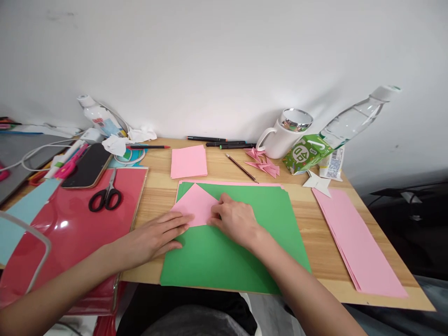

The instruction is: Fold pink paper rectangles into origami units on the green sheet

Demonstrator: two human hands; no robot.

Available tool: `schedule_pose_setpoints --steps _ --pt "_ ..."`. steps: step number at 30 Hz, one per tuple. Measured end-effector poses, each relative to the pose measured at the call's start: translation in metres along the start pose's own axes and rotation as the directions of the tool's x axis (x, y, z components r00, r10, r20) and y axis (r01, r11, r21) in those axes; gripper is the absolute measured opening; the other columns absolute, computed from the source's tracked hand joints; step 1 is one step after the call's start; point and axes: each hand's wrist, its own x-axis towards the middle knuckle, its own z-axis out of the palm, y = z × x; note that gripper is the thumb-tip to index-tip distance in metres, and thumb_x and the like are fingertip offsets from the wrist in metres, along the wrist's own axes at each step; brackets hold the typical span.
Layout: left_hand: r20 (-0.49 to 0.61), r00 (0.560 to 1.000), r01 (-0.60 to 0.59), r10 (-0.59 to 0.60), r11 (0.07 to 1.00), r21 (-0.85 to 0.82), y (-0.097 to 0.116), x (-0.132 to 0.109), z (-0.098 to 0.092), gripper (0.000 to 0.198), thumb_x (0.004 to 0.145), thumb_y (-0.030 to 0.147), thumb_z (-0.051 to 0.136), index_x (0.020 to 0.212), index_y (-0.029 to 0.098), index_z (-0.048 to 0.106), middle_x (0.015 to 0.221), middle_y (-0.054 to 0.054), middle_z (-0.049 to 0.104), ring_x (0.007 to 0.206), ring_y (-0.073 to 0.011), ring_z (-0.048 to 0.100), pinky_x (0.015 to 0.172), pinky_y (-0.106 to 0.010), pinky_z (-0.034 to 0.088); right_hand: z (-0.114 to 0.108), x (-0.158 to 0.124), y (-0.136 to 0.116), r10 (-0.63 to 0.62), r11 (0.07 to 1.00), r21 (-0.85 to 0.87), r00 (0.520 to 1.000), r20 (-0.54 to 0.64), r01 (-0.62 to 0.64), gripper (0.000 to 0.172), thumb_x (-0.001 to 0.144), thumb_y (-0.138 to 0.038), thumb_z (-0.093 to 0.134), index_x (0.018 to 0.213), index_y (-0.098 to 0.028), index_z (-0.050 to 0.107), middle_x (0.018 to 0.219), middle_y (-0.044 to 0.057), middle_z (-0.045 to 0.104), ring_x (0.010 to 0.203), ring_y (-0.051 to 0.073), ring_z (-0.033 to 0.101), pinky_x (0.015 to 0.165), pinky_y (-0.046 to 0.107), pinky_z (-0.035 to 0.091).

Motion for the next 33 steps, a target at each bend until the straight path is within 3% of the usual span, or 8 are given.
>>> schedule_pose_setpoints --steps 7,11,13,15,21,25,28,33 --pt "-0.046 0.999 0.029 -0.023 0.991 0.127 0.013 0.012 0.003 0.024 0.091 0.027 0.050 0.104 0.010 0.061 0.114 -0.013 0.063 0.105 -0.0247 0.057 0.091 -0.040 0.049 0.000 0.004 0.020 -0.050 0.990 0.133 0.999 -0.012 0.051 0.023 0.080 -0.034 0.063 0.064 -0.019 0.059 0.068 -0.001 0.057 0.058 0.011 0.047 0.051 0.023 0.025" --pt "0.040 0.999 -0.003 -0.010 0.947 0.323 0.023 0.031 0.002 0.020 0.087 0.006 0.047 0.104 0.006 0.058 0.097 -0.014 0.065 0.089 -0.0241 0.061 0.077 -0.038 0.051 0.013 0.015 0.033 0.003 0.885 0.459 0.986 -0.167 0.075 0.032 0.082 -0.040 0.057 0.061 -0.017 0.056 0.055 -0.002 0.051 0.052 0.011 0.042 0.049 0.023 0.029" --pt "0.061 0.998 -0.030 0.007 0.921 0.388 0.024 0.037 0.003 0.022 0.085 0.002 0.046 0.103 0.006 0.058 0.096 -0.014 0.065 0.086 -0.0241 0.060 0.074 -0.037 0.050 0.019 0.022 0.037 0.089 0.827 0.549 0.936 -0.342 0.122 0.028 0.085 -0.038 0.051 0.069 -0.017 0.058 0.061 0.000 0.055 0.055 0.012 0.046 0.051 0.024 0.034" --pt "0.062 0.998 -0.049 0.028 0.921 0.386 0.022 0.039 0.004 0.021 0.085 0.001 0.045 0.100 0.007 0.059 0.097 -0.014 0.065 0.088 -0.0234 0.060 0.076 -0.036 0.050 0.023 0.027 0.039 0.105 0.796 0.577 0.897 -0.429 0.183 0.019 0.085 -0.032 0.049 0.080 -0.017 0.060 0.076 0.003 0.062 0.062 0.013 0.052 0.056 0.025 0.042" --pt "-0.048 0.995 -0.066 0.088 0.934 0.352 0.008 0.027 0.005 0.020 0.090 0.006 0.042 0.094 0.008 0.061 0.101 -0.014 0.067 0.099 -0.0234 0.060 0.083 -0.035 0.050 0.027 0.024 0.035 0.082 0.636 0.726 0.912 -0.401 0.262 0.013 0.080 -0.017 0.047 0.093 -0.019 0.050 0.096 0.006 0.054 0.073 0.014 0.060 0.058 0.027 0.055" --pt "-0.116 0.987 -0.060 0.113 0.920 0.387 -0.005 0.021 0.006 0.028 0.091 0.005 0.037 0.107 0.006 0.059 0.111 -0.014 0.066 0.107 -0.0249 0.060 0.087 -0.036 0.052 0.025 0.019 0.033 0.023 0.631 0.719 0.919 -0.393 0.292 0.019 0.079 -0.013 0.046 0.097 -0.021 0.046 0.102 0.005 0.045 0.068 0.010 0.059 0.055 0.025 0.056" --pt "-0.146 0.988 0.006 0.045 0.942 0.334 -0.013 0.020 0.011 0.030 0.094 0.012 0.036 0.117 0.007 0.055 0.119 -0.016 0.062 0.118 -0.0261 0.054 0.095 -0.039 0.050 0.022 0.016 0.031 -0.057 0.686 0.645 0.908 -0.415 0.338 0.022 0.079 -0.008 0.043 0.095 -0.020 0.052 0.104 0.006 0.042 0.068 0.009 0.059 0.057 0.025 0.056" --pt "-0.197 0.980 0.074 -0.028 0.970 0.230 -0.015 0.022 0.015 0.028 0.096 0.022 0.038 0.110 0.008 0.058 0.119 -0.015 0.062 0.122 -0.0238 0.051 0.100 -0.039 0.048 0.014 0.010 0.027 -0.329 0.799 0.337 0.832 -0.448 0.497 0.042 0.073 0.007 0.042 0.090 -0.022 0.068 0.134 0.009 0.037 0.111 0.022 0.054 0.085 0.036 0.051"
